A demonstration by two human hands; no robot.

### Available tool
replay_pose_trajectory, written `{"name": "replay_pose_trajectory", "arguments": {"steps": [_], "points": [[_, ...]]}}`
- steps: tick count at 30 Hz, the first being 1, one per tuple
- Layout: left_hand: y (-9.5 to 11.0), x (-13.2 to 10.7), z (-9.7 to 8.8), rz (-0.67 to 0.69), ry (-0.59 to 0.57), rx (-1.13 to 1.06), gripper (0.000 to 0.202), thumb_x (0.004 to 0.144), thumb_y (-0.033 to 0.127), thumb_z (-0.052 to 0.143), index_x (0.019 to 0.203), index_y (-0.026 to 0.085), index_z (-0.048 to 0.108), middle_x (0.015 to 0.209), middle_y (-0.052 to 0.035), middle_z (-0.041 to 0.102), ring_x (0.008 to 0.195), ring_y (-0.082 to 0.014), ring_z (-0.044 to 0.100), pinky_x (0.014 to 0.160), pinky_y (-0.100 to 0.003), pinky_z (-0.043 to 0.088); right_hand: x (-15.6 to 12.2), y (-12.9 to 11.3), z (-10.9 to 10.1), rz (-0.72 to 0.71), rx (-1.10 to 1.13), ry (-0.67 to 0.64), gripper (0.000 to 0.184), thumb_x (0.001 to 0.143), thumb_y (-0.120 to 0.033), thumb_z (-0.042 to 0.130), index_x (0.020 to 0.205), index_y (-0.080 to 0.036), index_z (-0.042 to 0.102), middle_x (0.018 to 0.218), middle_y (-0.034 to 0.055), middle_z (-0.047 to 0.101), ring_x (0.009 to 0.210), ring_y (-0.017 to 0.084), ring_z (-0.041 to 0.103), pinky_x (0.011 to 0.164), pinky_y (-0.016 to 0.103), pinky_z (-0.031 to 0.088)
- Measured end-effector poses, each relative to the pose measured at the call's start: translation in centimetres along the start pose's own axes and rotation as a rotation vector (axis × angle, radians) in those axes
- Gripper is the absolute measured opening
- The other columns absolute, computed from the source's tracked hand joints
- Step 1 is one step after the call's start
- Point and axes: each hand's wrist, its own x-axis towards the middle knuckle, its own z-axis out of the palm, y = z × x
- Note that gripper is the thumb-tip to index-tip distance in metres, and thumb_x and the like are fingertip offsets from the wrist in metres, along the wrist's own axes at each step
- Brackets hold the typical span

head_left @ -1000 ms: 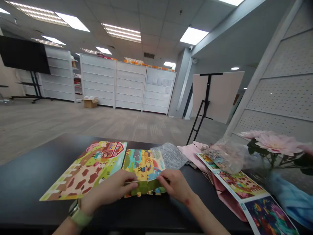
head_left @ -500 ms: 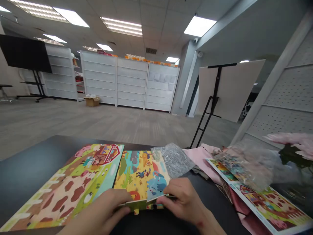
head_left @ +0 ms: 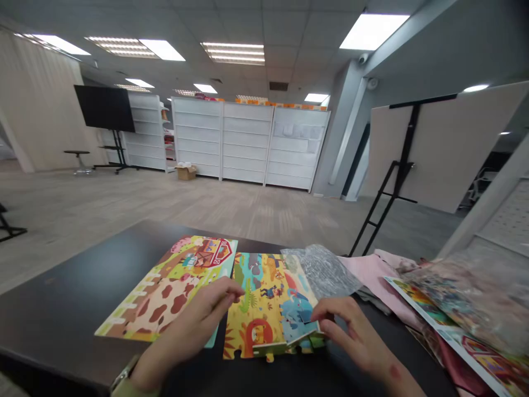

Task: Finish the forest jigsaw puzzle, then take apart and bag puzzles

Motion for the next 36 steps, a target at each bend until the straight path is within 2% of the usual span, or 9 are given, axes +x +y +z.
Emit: {"name": "replay_pose_trajectory", "arguments": {"steps": [6, 9, 14, 18, 22, 25, 28, 32, 36], "points": [[0.4, -0.5, 1.1, 0.066, -0.174, 0.304, 0.030, 0.097, 0.044, 0.057, 0.122, 0.031, 0.066, 0.135, -0.0062, 0.057, 0.130, -0.0282, 0.048, 0.112, -0.047, 0.037, 0.4, 2.1, 0.0, 0.120, 0.422, 0.105, 0.046, 0.099, -0.054, 0.043, 0.086, -0.019, 0.070, 0.062, 0.0019, 0.061, 0.055, 0.016, 0.057, 0.052, 0.027, 0.045], [2.6, -1.0, 2.1, 0.115, -0.222, 0.315, 0.035, 0.089, 0.047, 0.067, 0.119, 0.028, 0.067, 0.132, -0.0068, 0.060, 0.127, -0.0292, 0.050, 0.112, -0.047, 0.039, 0.6, 2.8, 0.3, 0.179, 0.316, 0.234, 0.045, 0.101, -0.049, 0.041, 0.081, -0.019, 0.068, 0.060, 0.0006, 0.058, 0.054, 0.015, 0.055, 0.052, 0.026, 0.043], [5.7, -1.7, 5.9, 0.136, -0.471, 0.397, 0.057, 0.073, 0.042, 0.085, 0.125, 0.026, 0.066, 0.135, -0.0083, 0.062, 0.125, -0.0348, 0.054, 0.108, -0.051, 0.044, 0.9, 3.7, 1.0, 0.199, -0.030, 0.195, 0.043, 0.101, -0.039, 0.041, 0.073, -0.019, 0.065, 0.056, -0.0017, 0.055, 0.052, 0.014, 0.052, 0.056, 0.027, 0.037], [3.9, -2.1, 10.0, 0.147, -0.589, 0.575, 0.044, 0.094, 0.013, 0.057, 0.137, 0.023, 0.059, 0.147, -0.0135, 0.055, 0.134, -0.0356, 0.051, 0.109, -0.052, 0.044, 0.9, 4.3, 1.2, 0.231, -0.059, 0.225, 0.044, 0.101, -0.038, 0.040, 0.069, -0.019, 0.064, 0.055, -0.0020, 0.055, 0.053, 0.014, 0.053, 0.057, 0.026, 0.037], [1.1, -2.6, 11.9, 0.272, -0.500, 0.516, 0.031, 0.093, 0.015, 0.059, 0.120, 0.029, 0.068, 0.133, -0.0083, 0.067, 0.119, -0.0322, 0.062, 0.099, -0.044, 0.051, 0.8, 4.9, 1.2, 0.258, -0.065, 0.268, 0.045, 0.101, -0.040, 0.040, 0.070, -0.019, 0.064, 0.053, -0.0028, 0.054, 0.051, 0.013, 0.051, 0.056, 0.026, 0.037], [1.4, -3.0, 10.5, 0.330, -0.435, 0.228, 0.026, 0.090, 0.027, 0.066, 0.116, 0.031, 0.069, 0.123, -0.0071, 0.070, 0.110, -0.0256, 0.065, 0.095, -0.034, 0.052, 0.7, 5.1, 1.2, 0.265, -0.059, 0.282, 0.044, 0.101, -0.041, 0.041, 0.070, -0.019, 0.065, 0.053, -0.0030, 0.054, 0.051, 0.013, 0.051, 0.055, 0.026, 0.037], [3.0, -2.6, 7.5, 0.220, -0.364, 0.031, 0.038, 0.080, 0.031, 0.076, 0.117, 0.029, 0.068, 0.126, -0.0065, 0.066, 0.115, -0.0242, 0.062, 0.102, -0.035, 0.049, 0.7, 5.1, 1.1, 0.267, -0.051, 0.284, 0.045, 0.101, -0.042, 0.041, 0.071, -0.019, 0.064, 0.054, -0.0027, 0.055, 0.051, 0.014, 0.051, 0.057, 0.027, 0.038], [3.0, -1.4, 3.2, 0.008, -0.211, 0.143, 0.044, 0.074, 0.023, 0.079, 0.116, 0.026, 0.069, 0.135, -0.0085, 0.061, 0.129, -0.0285, 0.052, 0.113, -0.045, 0.039, 0.7, 5.2, 1.1, 0.270, -0.052, 0.278, 0.046, 0.102, -0.045, 0.040, 0.071, -0.019, 0.064, 0.054, -0.0019, 0.055, 0.052, 0.015, 0.052, 0.057, 0.028, 0.038], [1.3, -1.8, 0.9, -0.159, -0.246, 0.303, 0.062, 0.064, 0.031, 0.087, 0.124, 0.027, 0.070, 0.148, -0.0103, 0.053, 0.142, -0.0365, 0.037, 0.119, -0.055, 0.027, 0.7, 5.3, 1.1, 0.271, -0.059, 0.275, 0.047, 0.101, -0.047, 0.040, 0.072, -0.019, 0.064, 0.054, -0.0020, 0.054, 0.051, 0.015, 0.051, 0.056, 0.029, 0.038]]}}
